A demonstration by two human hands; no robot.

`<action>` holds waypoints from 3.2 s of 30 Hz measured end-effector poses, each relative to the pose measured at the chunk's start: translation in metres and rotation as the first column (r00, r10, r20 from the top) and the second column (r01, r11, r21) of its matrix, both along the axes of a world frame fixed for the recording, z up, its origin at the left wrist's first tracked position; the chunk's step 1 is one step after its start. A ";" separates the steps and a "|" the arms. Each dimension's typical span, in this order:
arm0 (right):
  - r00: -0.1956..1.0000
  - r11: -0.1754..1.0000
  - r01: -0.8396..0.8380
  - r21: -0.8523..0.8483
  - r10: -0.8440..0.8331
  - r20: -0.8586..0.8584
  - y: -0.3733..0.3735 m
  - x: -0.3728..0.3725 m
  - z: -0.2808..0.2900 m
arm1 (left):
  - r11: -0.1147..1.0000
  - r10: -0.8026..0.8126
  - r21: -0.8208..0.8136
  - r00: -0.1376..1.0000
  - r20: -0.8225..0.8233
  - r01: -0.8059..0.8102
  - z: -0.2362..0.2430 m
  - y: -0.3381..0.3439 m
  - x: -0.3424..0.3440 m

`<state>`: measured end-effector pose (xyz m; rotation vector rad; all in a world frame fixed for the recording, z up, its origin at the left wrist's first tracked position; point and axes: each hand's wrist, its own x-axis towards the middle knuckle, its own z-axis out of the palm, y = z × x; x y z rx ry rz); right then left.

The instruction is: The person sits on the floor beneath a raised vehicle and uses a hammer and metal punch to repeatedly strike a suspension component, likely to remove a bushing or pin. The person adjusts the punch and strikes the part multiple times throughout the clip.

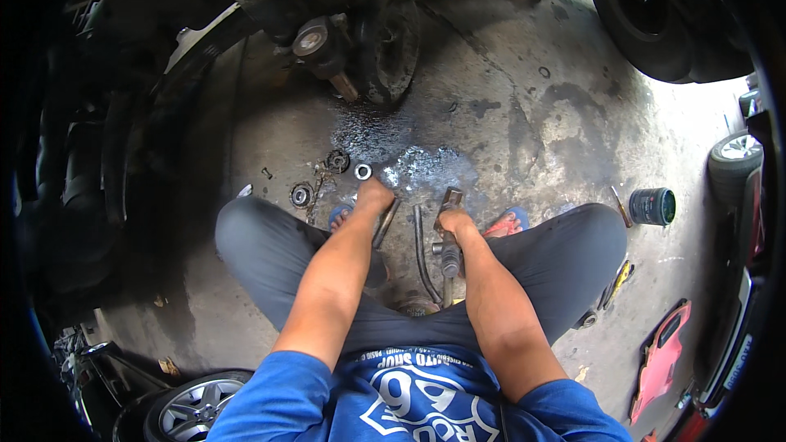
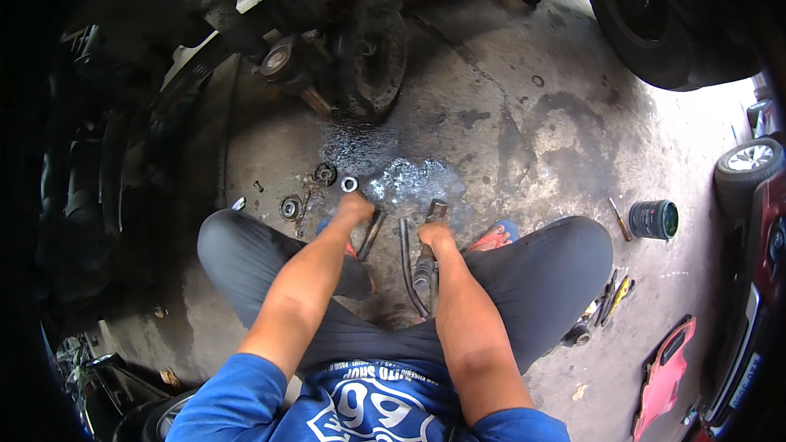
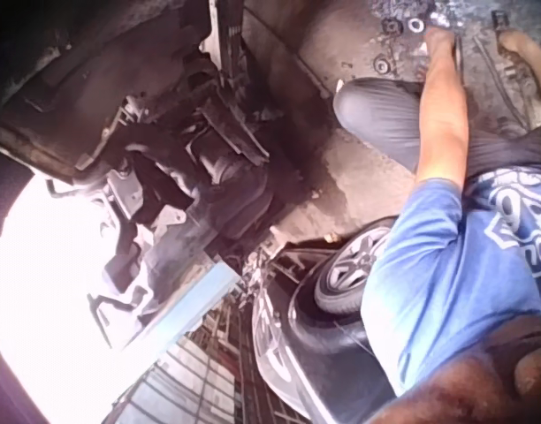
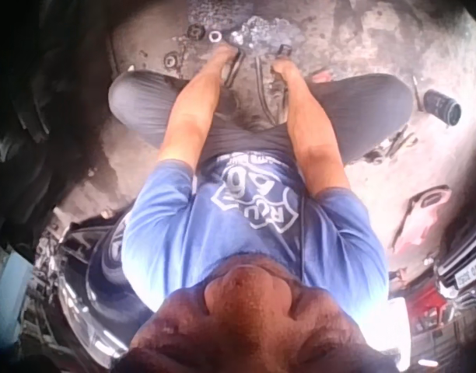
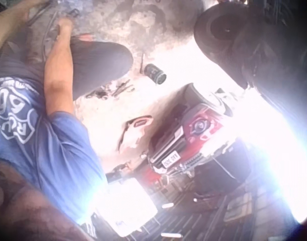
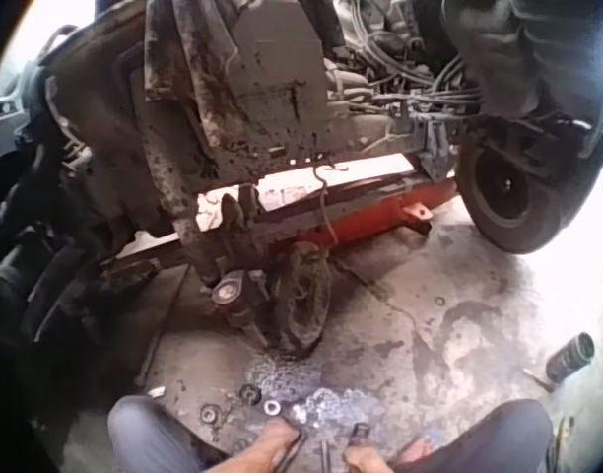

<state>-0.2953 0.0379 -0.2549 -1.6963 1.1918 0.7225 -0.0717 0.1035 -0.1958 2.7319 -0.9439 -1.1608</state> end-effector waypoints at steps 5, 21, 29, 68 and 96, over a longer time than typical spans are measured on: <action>0.686 0.638 0.714 0.290 -0.720 -0.104 0.007 -0.008 -0.004 | 0.997 -0.026 0.073 0.996 0.082 0.020 -0.059 0.060 -0.053; 0.533 0.305 0.738 0.602 -0.811 -0.242 -0.008 -0.015 -0.009 | 0.681 0.375 -0.329 0.697 -0.611 -0.654 0.078 -0.010 -0.025; 0.572 0.259 0.651 0.714 -0.786 -0.236 -0.005 -0.002 -0.022 | 0.062 -0.197 -0.817 0.796 -0.573 -0.573 0.375 -0.048 0.047; 0.851 0.843 0.510 -0.170 -0.523 -0.043 0.052 -0.022 0.082 | 0.296 0.391 -0.711 0.598 0.699 0.638 0.309 -0.137 0.166; 0.845 0.843 0.521 -0.131 -0.487 0.222 0.037 0.013 -0.053 | 0.225 0.160 -0.968 0.984 -0.074 -0.109 0.339 -0.108 0.130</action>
